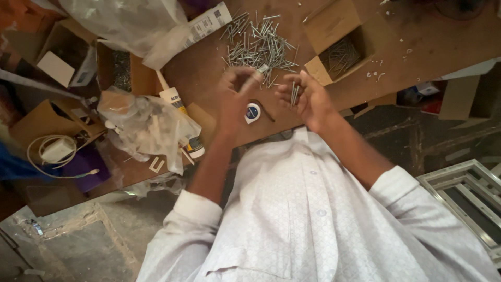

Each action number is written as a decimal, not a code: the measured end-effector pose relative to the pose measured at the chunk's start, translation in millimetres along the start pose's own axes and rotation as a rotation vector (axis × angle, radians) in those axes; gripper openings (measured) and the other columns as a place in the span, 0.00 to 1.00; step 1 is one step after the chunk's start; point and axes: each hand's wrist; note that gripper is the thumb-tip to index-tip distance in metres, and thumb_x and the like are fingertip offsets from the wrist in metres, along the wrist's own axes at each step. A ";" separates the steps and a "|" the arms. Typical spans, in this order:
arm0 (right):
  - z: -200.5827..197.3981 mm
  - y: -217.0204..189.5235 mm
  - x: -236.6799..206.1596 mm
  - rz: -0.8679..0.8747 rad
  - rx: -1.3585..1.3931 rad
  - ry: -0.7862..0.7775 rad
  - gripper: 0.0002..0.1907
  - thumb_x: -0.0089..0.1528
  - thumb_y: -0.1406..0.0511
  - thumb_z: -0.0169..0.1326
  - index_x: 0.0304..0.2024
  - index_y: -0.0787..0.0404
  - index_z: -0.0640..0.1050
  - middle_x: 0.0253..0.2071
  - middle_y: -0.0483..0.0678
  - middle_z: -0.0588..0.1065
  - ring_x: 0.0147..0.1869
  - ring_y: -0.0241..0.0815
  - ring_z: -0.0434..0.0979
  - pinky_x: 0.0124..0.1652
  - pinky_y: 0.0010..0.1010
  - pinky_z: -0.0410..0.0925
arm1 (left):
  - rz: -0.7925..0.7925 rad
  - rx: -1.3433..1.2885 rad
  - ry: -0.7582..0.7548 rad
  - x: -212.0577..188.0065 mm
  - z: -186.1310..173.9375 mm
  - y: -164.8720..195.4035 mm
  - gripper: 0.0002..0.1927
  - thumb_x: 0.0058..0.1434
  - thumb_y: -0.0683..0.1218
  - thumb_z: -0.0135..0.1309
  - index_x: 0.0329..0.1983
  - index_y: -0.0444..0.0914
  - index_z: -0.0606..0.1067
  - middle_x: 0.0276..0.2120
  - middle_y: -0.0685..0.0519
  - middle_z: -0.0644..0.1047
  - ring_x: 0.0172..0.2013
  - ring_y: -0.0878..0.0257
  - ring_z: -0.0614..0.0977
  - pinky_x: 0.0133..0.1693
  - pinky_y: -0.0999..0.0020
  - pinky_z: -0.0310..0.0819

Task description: The person picks up nails from a pile on a workbench by hand and places them into an open cardboard box, repeating the transfer. They occasionally gather scattered nails from the table surface and hold a handful in one hand while adding more.

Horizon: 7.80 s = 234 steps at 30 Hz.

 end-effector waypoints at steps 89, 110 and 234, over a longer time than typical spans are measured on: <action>-43.0 46.9 -21.1 0.118 -0.031 0.042 0.14 0.71 0.58 0.44 0.54 0.57 0.73 0.39 0.49 0.77 0.42 0.43 0.79 0.41 0.34 0.74 | -0.033 1.087 0.320 62.7 -59.5 -63.1 0.12 0.51 0.45 0.64 0.39 0.40 0.81 0.35 0.44 0.83 0.40 0.46 0.84 0.45 0.52 0.76; -51.2 6.8 -15.7 0.167 -0.048 -0.072 0.24 0.72 0.51 0.37 0.58 0.61 0.71 0.45 0.54 0.78 0.50 0.49 0.81 0.50 0.39 0.75 | 0.531 1.040 0.098 -2.5 -31.4 -15.8 0.10 0.61 0.44 0.65 0.46 0.42 0.82 0.34 0.48 0.82 0.34 0.52 0.83 0.39 0.58 0.78; -31.1 21.6 -12.9 0.027 -0.022 0.060 0.15 0.72 0.55 0.43 0.50 0.56 0.74 0.35 0.45 0.75 0.37 0.39 0.75 0.36 0.32 0.70 | -0.253 0.101 0.089 -17.8 -5.4 -10.7 0.17 0.54 0.41 0.69 0.45 0.33 0.79 0.34 0.53 0.83 0.32 0.68 0.84 0.36 0.76 0.84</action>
Point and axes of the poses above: each hand's wrist, its own x-axis towards the middle knuckle, its own z-axis out of the palm, y = z × x
